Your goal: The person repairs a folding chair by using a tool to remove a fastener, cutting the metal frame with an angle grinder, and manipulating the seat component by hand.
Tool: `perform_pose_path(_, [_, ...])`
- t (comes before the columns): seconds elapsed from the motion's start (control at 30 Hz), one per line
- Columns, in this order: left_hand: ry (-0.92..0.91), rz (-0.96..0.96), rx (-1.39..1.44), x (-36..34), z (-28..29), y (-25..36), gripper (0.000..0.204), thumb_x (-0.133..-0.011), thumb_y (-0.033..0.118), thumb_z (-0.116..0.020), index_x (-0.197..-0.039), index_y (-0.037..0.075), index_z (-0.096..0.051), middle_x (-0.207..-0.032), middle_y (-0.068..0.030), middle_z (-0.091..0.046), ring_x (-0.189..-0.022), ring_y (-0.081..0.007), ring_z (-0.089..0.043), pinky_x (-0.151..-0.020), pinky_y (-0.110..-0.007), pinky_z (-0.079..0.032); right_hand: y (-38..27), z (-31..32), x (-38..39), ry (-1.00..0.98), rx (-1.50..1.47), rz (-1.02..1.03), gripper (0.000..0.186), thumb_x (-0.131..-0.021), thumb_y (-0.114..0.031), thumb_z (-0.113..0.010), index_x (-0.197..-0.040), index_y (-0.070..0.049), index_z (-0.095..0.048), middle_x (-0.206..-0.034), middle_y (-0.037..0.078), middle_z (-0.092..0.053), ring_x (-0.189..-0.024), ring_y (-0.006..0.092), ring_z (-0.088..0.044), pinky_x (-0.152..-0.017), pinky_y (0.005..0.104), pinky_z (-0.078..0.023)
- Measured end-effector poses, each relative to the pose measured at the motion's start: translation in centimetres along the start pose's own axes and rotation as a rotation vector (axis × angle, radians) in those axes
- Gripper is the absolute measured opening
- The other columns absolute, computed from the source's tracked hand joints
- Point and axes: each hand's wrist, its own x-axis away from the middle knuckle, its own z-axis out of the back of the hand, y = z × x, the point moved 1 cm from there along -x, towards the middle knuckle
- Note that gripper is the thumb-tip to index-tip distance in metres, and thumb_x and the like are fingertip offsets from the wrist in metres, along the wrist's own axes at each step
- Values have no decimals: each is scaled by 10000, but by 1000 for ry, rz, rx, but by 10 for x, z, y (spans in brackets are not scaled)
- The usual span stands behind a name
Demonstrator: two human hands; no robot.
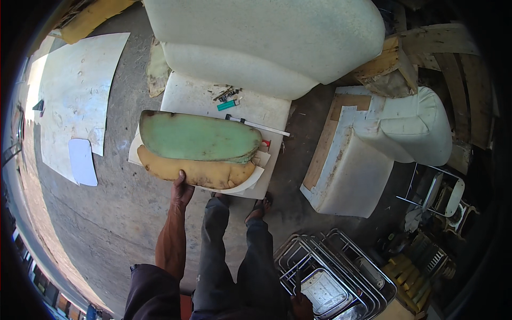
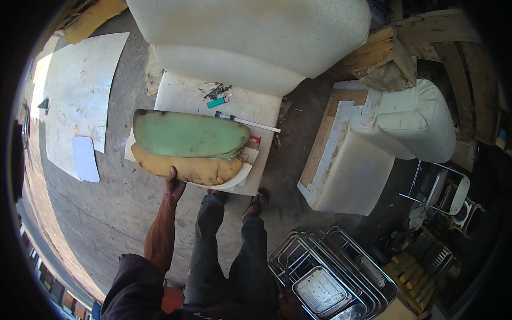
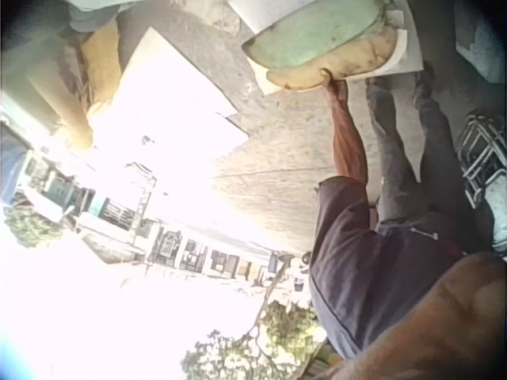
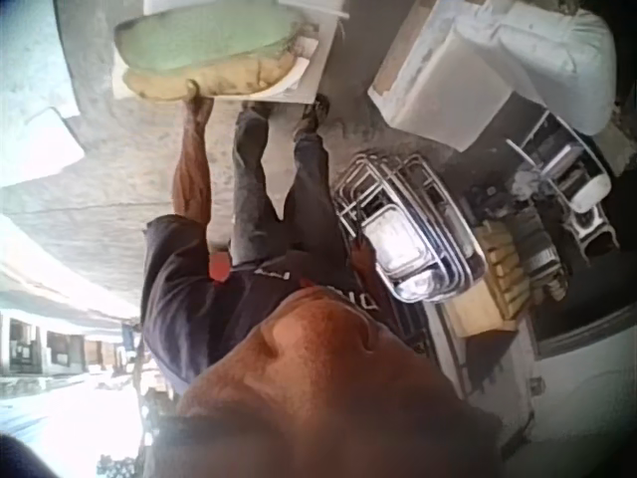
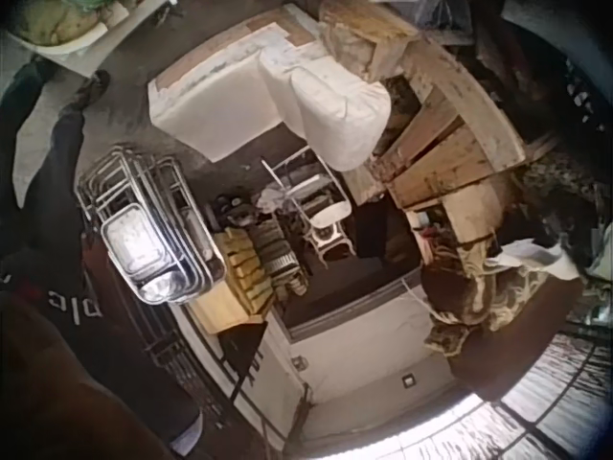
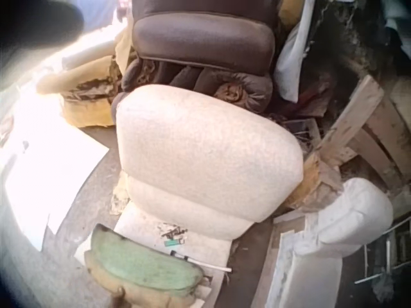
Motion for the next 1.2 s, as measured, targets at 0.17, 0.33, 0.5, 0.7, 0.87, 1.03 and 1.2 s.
perform_pose_path(0.17, [400, 28, -258, 24, -36, -41, 683, -954, 367, -684, -1494, 122, -346, -1464, -97, -468, -1360, -286, -422, -1133, -540, -307, 110, -64, -24, -36, 403, 162, 558, -1002, -385, -532, -1436, -37, -482, -1281, 309, -594, -1083, 489, -609, -896, 541, -500])
perform_pose_path(0.33, [522, 308, -1056, 157, 22, -30, 680, -943, 417, -640, -1471, 74, -384, -1335, -178, -533, -1166, -321, -568, -940, -502, -483, 84, -52, -5, 62, -308, 174, 599, -975, -237, -571, -1538, -136, -391, -1451, 300, -472, -1307, 516, -455, -1081, 509, -409])
perform_pose_path(0.5, [574, 635, -1585, 295, 35, -26, 323, -927, 244, -616, -1156, 19, -647, -892, -101, -701, -723, -199, -678, -593, -340, -546, 105, -44, -15, 26, -387, 91, 451, -957, -380, -609, -1264, -51, -576, -1176, 294, -599, -1111, 487, -582, -938, 517, -477])
perform_pose_path(0.7, [498, 510, -1637, 354, -61, -138, 342, -902, 207, -619, -1176, 5, -648, -923, -116, -712, -758, -213, -689, -612, -342, -559, 216, -7, -58, 114, -670, 66, 380, -903, -383, -672, -981, -13, -647, -904, 257, -669, -875, 457, -655, -726, 543, -501])
perform_pose_path(0.87, [-422, 93, -2566, 307, -95, -294, 310, -938, 317, -620, -1111, 75, -707, -986, -134, -714, -946, -303, -690, -797, -418, -563, 346, 20, -98, 366, -717, 116, 301, -915, -319, -634, -932, -20, -670, -877, 225, -659, -818, 414, -669, -703, 541, -520])
perform_pose_path(1.03, [-477, 544, -1722, 386, -361, -471, 336, -1006, 255, -579, -1221, -3, -602, -1039, -140, -688, -877, -232, -692, -723, -369, -559, 420, 36, -88, 518, -765, 106, 260, -963, -289, -552, -922, -64, -674, -841, 222, -642, -811, 416, -667, -704, 522, -546])
perform_pose_path(1.2, [-502, 437, -2047, 348, -418, -558, 238, -968, 181, -593, -1120, 11, -663, -882, -98, -689, -730, -191, -673, -644, -315, -550, 439, 60, -112, 588, -1295, -1, 382, -887, -387, -700, -901, -17, -606, -653, 109, -618, -503, 216, -606, -483, 387, -488])
